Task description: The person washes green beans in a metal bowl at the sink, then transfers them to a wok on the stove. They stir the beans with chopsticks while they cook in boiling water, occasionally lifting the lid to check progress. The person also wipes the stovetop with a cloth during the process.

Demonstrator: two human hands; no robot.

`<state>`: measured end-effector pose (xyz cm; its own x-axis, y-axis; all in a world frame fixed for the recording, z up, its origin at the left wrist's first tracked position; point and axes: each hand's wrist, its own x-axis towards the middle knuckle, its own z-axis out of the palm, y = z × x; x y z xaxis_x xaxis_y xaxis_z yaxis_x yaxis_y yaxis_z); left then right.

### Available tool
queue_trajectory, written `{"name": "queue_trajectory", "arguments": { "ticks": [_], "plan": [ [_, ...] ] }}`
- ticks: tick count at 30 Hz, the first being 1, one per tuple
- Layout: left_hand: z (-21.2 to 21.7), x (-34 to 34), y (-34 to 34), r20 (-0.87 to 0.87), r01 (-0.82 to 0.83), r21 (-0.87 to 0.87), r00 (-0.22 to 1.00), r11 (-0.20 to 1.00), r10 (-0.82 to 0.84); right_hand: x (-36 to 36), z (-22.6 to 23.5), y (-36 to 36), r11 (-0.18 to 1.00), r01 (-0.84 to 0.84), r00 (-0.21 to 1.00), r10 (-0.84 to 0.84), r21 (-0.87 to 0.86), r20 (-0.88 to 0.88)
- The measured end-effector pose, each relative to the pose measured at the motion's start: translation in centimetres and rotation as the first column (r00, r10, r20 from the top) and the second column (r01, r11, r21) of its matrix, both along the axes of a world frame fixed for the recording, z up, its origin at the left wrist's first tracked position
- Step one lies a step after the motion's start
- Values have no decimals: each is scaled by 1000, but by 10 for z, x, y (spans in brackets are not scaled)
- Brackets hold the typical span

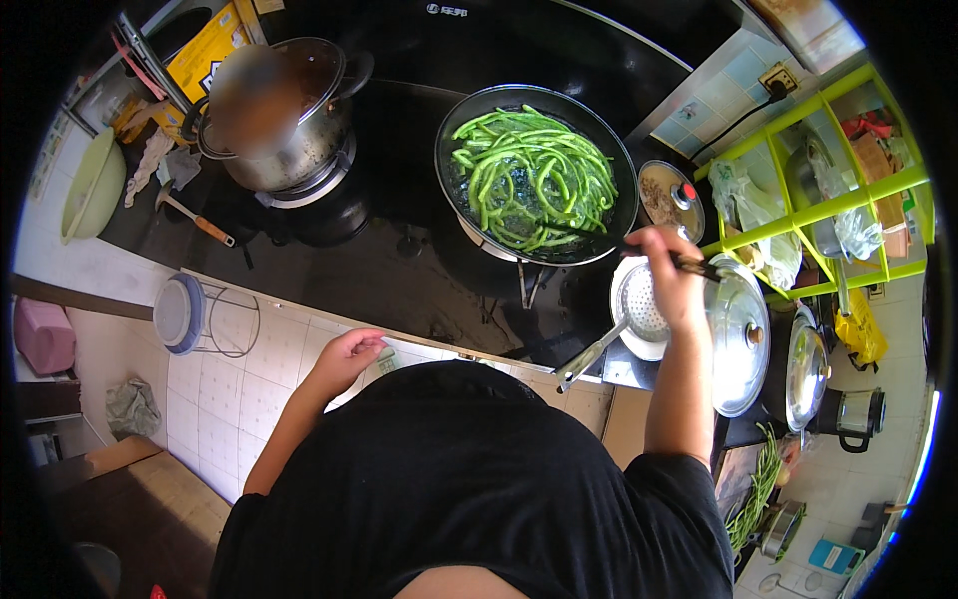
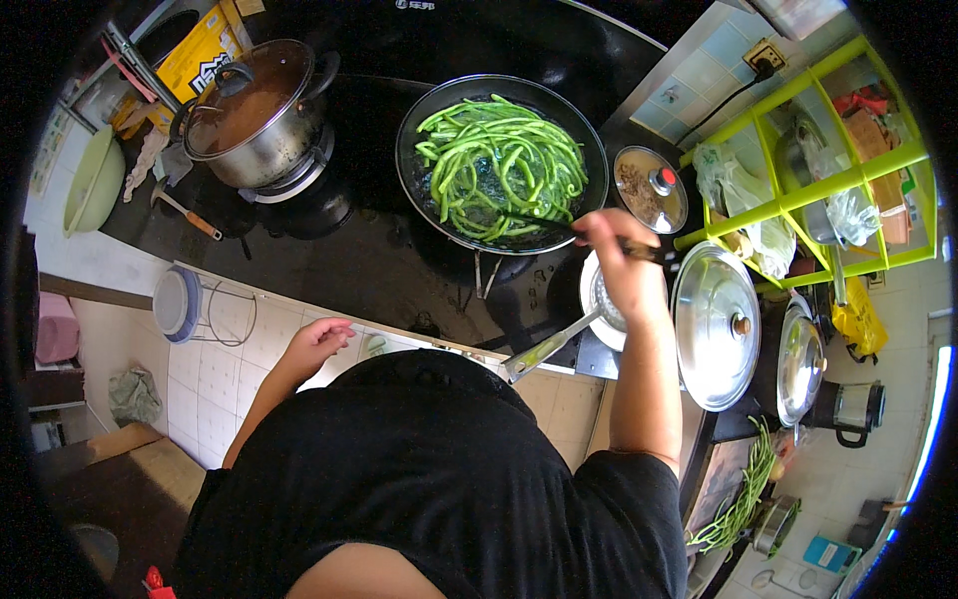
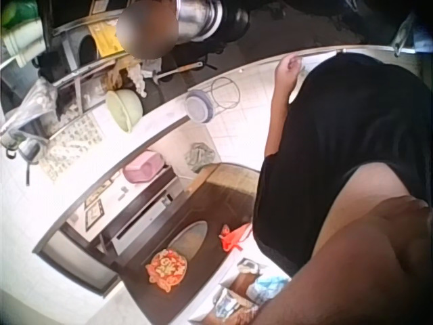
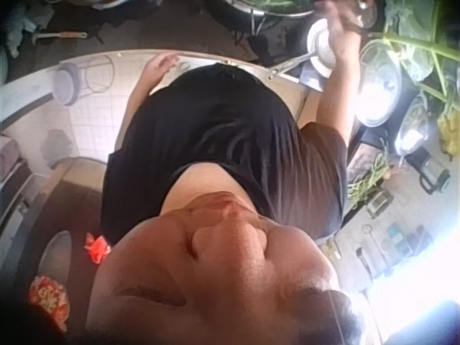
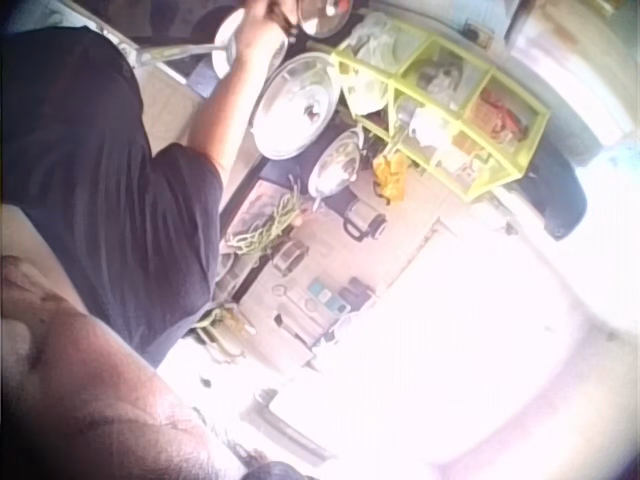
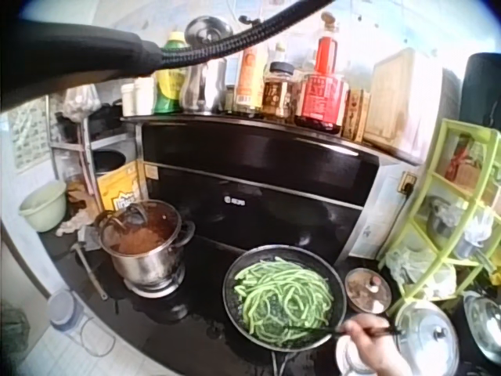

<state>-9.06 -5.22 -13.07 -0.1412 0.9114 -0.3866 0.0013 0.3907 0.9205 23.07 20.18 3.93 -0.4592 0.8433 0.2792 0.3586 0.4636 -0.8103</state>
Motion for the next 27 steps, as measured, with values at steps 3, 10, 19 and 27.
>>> {"name": "queue_trajectory", "arguments": {
  "ticks": [3,10,19,27],
  "plan": [
    [0,1,1,7,2,-27,1000,1000,-2,4,2,17,990,144,981,-142,3,-128],
    [5,5,2,-18,53,-16,998,998,-54,-10,-38,58,920,176,959,-240,349,152],
    [-4,3,-2,-15,31,-19,999,999,-32,-33,-13,51,917,153,972,-206,369,108],
    [10,7,7,-6,4,4,1000,1000,-4,-115,-32,61,893,-158,986,165,422,22]
  ]
}}
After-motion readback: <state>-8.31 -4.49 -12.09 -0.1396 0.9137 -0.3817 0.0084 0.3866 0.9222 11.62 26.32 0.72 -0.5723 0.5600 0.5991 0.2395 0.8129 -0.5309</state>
